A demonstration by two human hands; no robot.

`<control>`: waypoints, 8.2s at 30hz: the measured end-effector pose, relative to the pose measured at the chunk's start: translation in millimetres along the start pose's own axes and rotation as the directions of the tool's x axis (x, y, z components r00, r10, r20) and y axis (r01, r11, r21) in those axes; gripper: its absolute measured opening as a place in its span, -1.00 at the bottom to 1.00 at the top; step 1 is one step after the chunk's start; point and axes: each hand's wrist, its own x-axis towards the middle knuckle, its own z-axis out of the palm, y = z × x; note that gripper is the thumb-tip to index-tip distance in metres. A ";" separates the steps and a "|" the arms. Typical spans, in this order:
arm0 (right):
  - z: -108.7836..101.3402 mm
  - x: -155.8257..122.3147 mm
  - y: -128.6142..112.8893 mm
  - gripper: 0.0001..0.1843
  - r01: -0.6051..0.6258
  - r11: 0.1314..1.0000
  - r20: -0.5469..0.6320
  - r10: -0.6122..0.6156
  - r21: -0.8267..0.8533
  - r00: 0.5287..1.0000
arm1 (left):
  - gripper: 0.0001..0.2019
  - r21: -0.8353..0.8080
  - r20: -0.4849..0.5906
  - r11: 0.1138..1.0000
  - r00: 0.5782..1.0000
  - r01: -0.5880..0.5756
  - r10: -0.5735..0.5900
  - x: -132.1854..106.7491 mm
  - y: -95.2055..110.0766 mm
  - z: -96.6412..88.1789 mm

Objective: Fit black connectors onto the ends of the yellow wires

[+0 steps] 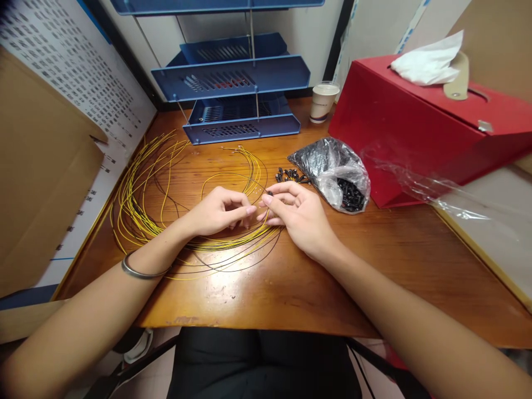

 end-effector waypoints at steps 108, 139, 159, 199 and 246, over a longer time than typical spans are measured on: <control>0.9 -11.0 -9.6 -0.66 -0.260 0.919 0.437 0.373 -0.297 0.819 | -0.44 0.114 -0.855 0.937 0.447 -0.329 0.261 11.0 -12.1 -22.4; 0.3 -6.5 -8.6 -0.71 -0.159 0.950 0.263 0.231 -0.270 0.937 | -0.96 0.809 -0.184 0.389 0.439 -0.440 0.879 -5.2 14.7 25.2; 3.1 -8.6 -9.6 -0.50 -0.173 0.934 0.254 0.257 -0.311 0.932 | -0.82 0.114 -0.595 0.909 0.706 -0.400 0.385 0.1 2.4 27.3; 0.9 -12.1 -10.3 -0.61 -0.137 0.949 0.247 0.211 -0.285 0.946 | -0.66 -0.270 -0.752 0.953 0.649 -0.140 -0.118 7.0 -6.4 -42.9; -0.4 -9.3 -8.5 -0.61 -0.045 0.983 0.114 0.066 -0.175 0.991 | -0.68 0.369 -0.454 0.826 0.858 0.426 -0.239 -1.5 -8.4 -39.7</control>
